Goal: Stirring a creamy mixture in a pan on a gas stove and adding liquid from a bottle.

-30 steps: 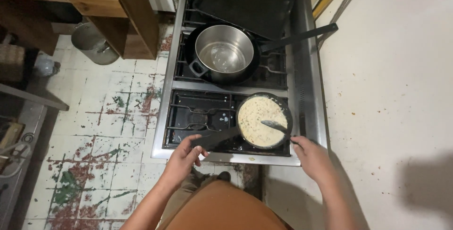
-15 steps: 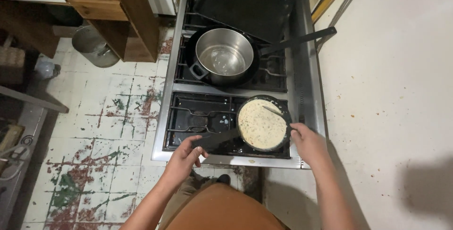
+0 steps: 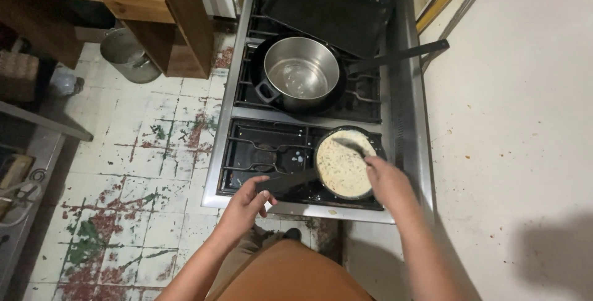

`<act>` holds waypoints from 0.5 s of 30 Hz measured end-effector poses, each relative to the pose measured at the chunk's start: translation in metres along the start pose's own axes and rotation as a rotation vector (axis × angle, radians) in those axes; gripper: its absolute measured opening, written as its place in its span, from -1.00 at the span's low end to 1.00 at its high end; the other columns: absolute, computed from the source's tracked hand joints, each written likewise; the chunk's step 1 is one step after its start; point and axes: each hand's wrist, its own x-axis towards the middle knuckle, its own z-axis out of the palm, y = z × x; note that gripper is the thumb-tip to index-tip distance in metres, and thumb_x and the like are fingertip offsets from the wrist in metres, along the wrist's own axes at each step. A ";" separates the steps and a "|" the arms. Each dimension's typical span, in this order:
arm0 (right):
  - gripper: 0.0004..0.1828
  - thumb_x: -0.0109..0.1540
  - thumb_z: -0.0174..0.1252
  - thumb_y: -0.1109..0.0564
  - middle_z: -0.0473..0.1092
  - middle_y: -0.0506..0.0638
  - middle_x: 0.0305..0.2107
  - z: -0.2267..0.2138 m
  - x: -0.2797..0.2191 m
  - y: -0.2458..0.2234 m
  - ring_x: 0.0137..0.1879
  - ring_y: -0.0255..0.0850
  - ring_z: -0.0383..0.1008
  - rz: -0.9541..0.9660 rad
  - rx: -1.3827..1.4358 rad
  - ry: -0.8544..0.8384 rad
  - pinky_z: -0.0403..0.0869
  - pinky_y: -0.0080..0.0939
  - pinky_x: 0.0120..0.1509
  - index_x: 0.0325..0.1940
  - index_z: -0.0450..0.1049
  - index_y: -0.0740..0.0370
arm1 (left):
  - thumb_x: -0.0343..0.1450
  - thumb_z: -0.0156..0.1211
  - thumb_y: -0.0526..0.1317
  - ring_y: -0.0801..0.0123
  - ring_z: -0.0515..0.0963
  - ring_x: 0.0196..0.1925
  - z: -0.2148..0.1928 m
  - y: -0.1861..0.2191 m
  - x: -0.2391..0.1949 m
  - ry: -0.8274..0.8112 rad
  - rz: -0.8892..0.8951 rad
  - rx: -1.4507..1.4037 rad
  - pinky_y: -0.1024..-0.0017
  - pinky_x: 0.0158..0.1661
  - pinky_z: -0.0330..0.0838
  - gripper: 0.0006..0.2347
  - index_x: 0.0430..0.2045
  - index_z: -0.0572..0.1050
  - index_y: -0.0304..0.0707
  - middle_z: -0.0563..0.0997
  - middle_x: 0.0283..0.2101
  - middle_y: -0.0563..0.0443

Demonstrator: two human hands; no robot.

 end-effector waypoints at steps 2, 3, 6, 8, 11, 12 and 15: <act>-0.58 0.44 -0.18 0.04 0.49 0.04 -0.28 0.012 0.006 0.012 -0.41 -0.28 0.41 -0.014 -0.052 -0.050 0.47 -0.36 -0.37 0.40 0.25 -0.01 | 0.51 0.00 -0.16 0.41 0.49 -0.47 0.000 -0.001 0.001 -0.004 0.007 -0.005 0.43 -0.32 0.37 -0.62 0.25 0.35 -0.18 0.70 -0.28 0.05; -0.55 0.40 -0.17 0.02 0.37 0.01 0.02 0.019 0.015 0.028 -0.01 -0.18 0.35 -0.112 -0.099 -0.038 0.40 -0.19 0.02 0.40 0.25 0.00 | 0.51 0.01 -0.17 0.41 0.50 -0.47 0.000 -0.001 0.001 -0.003 0.004 -0.005 0.43 -0.29 0.40 -0.62 0.25 0.35 -0.18 0.71 -0.29 0.04; -0.53 0.37 -0.18 -0.06 0.27 -0.13 0.31 0.015 0.018 0.044 0.33 -0.09 0.36 -0.140 -0.203 -0.011 0.38 -0.05 0.33 0.37 0.28 -0.11 | 0.51 0.01 -0.18 0.41 0.49 -0.47 -0.001 -0.001 0.001 -0.001 0.007 -0.026 0.42 -0.28 0.41 -0.62 0.25 0.35 -0.19 0.71 -0.29 0.03; -0.54 0.37 -0.21 -0.12 0.30 -0.25 0.29 0.007 0.013 0.041 0.28 -0.11 0.42 -0.060 -0.252 0.012 0.43 -0.10 0.25 0.34 0.31 -0.22 | 0.50 0.01 -0.19 0.41 0.49 -0.47 -0.001 -0.002 0.002 -0.012 0.015 -0.043 0.43 -0.30 0.40 -0.62 0.25 0.35 -0.21 0.71 -0.29 0.02; -0.54 0.37 -0.21 -0.10 0.32 -0.12 0.26 0.020 0.027 0.043 0.25 -0.05 0.43 -0.076 -0.221 0.075 0.42 0.01 0.25 0.36 0.28 -0.22 | 0.51 0.01 -0.18 0.41 0.49 -0.48 -0.001 -0.003 0.004 -0.016 0.007 -0.032 0.44 -0.37 0.37 -0.65 0.21 0.38 -0.18 0.71 -0.30 0.04; -0.55 0.36 -0.19 -0.05 0.36 0.06 0.17 0.036 0.046 0.055 0.18 0.05 0.46 -0.206 -0.163 0.140 0.42 0.03 0.21 0.33 0.33 -0.09 | 0.51 -0.01 -0.15 0.39 0.50 -0.46 -0.001 -0.004 0.005 -0.019 -0.015 -0.011 0.40 -0.34 0.39 -0.62 0.25 0.35 -0.17 0.72 -0.28 0.04; -0.55 0.38 -0.18 0.01 0.36 0.17 0.16 0.047 0.047 0.047 0.18 0.10 0.46 -0.300 -0.124 0.128 0.43 0.05 0.21 0.35 0.31 0.01 | 0.51 -0.01 -0.14 0.38 0.51 -0.44 0.000 0.010 0.004 -0.002 -0.060 0.016 0.38 -0.29 0.40 -0.60 0.29 0.34 -0.13 0.73 -0.25 0.03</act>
